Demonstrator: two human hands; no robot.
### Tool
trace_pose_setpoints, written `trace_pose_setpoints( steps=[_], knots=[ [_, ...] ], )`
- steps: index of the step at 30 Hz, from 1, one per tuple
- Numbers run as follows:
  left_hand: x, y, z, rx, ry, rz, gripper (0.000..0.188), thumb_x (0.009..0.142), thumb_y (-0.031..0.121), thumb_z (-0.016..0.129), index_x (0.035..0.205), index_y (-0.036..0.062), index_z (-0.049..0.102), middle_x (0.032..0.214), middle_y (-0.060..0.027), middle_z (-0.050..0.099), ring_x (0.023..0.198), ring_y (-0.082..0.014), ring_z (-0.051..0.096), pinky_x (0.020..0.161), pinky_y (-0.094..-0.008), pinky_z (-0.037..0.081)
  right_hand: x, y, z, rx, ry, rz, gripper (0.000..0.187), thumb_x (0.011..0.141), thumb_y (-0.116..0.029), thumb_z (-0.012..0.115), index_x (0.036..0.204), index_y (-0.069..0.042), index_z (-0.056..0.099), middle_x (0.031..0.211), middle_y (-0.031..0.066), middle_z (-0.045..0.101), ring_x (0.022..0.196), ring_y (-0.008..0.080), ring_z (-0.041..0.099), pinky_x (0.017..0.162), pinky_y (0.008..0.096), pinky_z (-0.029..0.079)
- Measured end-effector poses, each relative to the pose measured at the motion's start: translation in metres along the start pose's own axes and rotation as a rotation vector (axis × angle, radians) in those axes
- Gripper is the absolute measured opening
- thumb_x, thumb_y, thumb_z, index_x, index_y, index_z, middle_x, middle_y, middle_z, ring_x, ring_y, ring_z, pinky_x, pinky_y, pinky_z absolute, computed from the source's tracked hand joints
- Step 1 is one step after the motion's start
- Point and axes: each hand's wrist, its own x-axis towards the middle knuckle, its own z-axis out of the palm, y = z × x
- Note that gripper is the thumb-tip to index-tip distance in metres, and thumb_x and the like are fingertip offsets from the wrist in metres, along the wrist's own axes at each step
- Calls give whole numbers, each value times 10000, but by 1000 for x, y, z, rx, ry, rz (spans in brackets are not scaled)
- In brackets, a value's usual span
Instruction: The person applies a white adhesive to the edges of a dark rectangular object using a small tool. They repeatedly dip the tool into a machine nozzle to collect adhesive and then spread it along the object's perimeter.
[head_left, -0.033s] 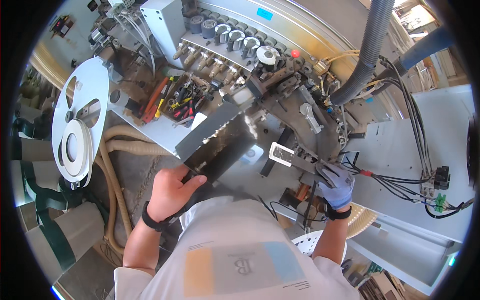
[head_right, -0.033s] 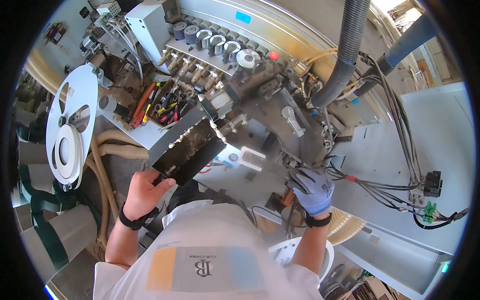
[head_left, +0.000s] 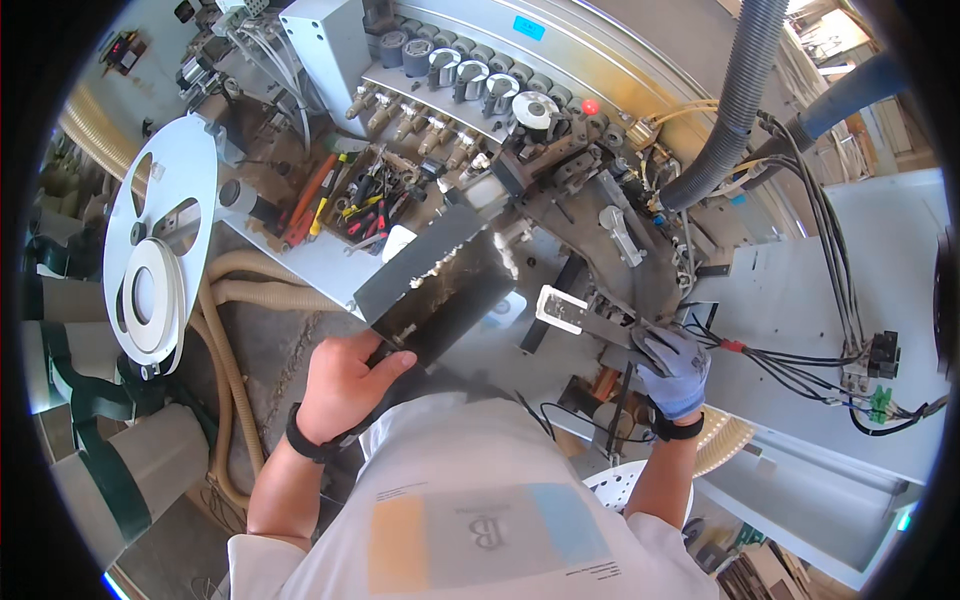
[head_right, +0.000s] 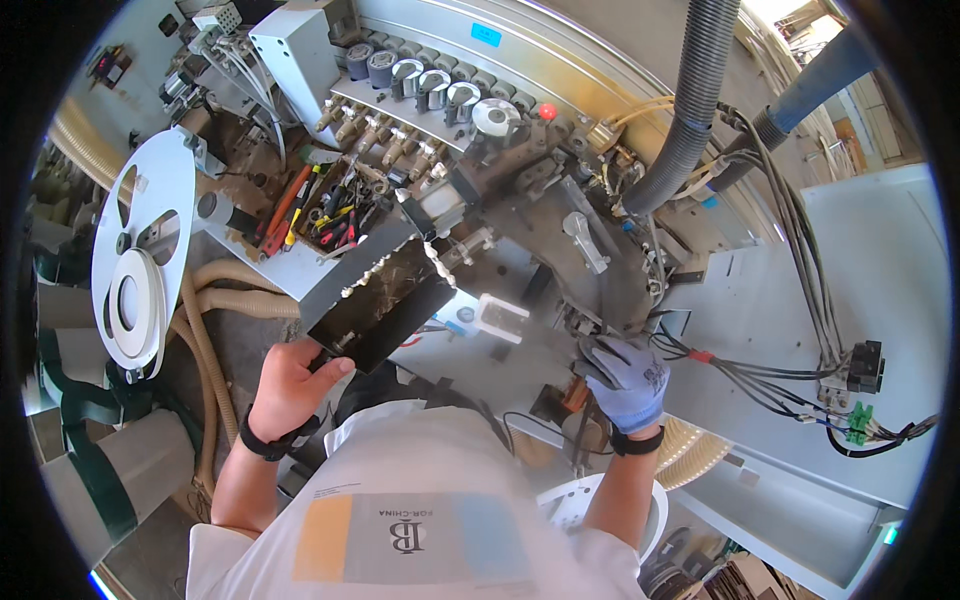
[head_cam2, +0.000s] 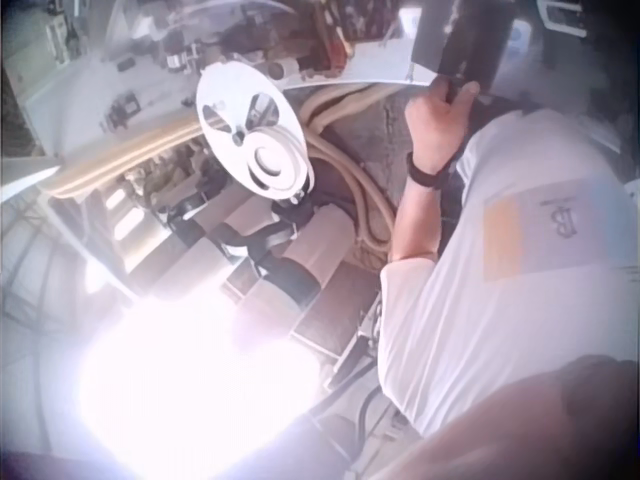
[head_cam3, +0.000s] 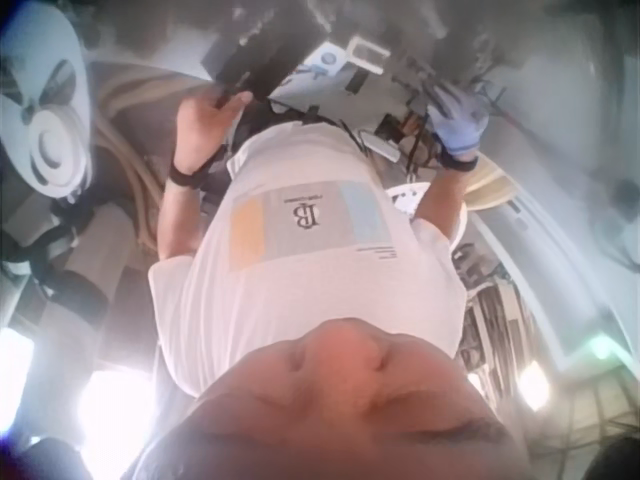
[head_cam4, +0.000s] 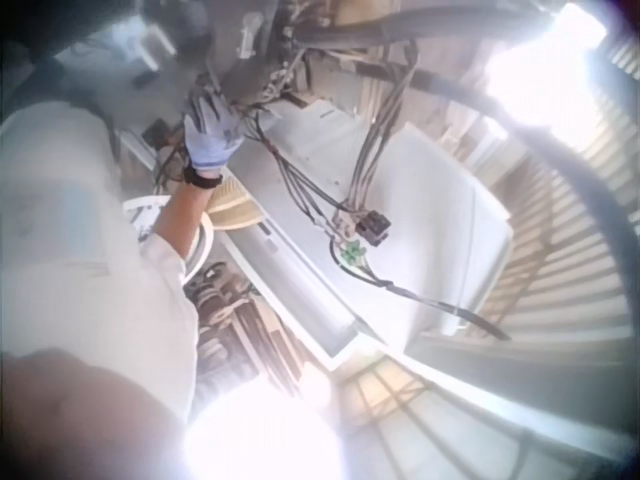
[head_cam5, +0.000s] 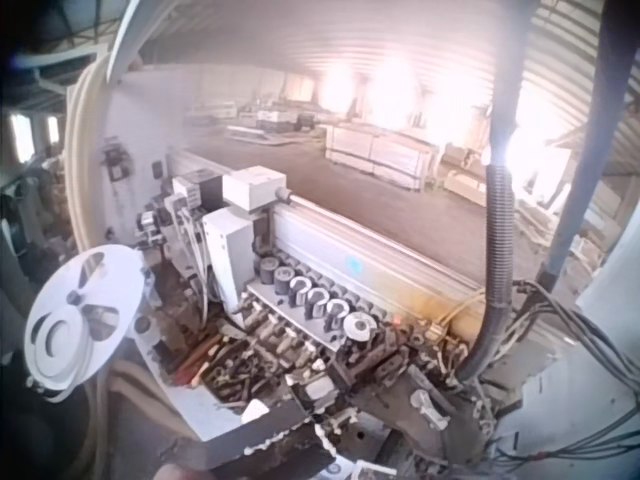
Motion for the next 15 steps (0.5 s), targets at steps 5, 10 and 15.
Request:
trace_pose_setpoints(
  steps=[5,10,15],
  knots=[
    [0,5,7,74,30,110,431,844,309,854,695,-5,600,603,-215,530,559,-432,520,513,-442,429,9,-12,-15,-92,2,-86,401,613,-239,899,986,-191,760,1069,40,764,848,317,702,722,427,562],
    [-1,6,6,103,19,123,428,851,321,846,690,4,608,600,-208,539,568,-434,537,516,-449,435,12,-19,-16,-134,4,-81,359,650,-253,888,983,-199,767,1065,25,764,841,306,695,714,418,556],
    [-3,7,8,87,17,117,423,858,325,840,698,2,617,606,-210,550,578,-433,551,527,-452,443,15,-23,-14,-145,8,-86,352,664,-258,880,999,-203,787,1061,17,762,837,296,693,720,414,559]
  ],
)
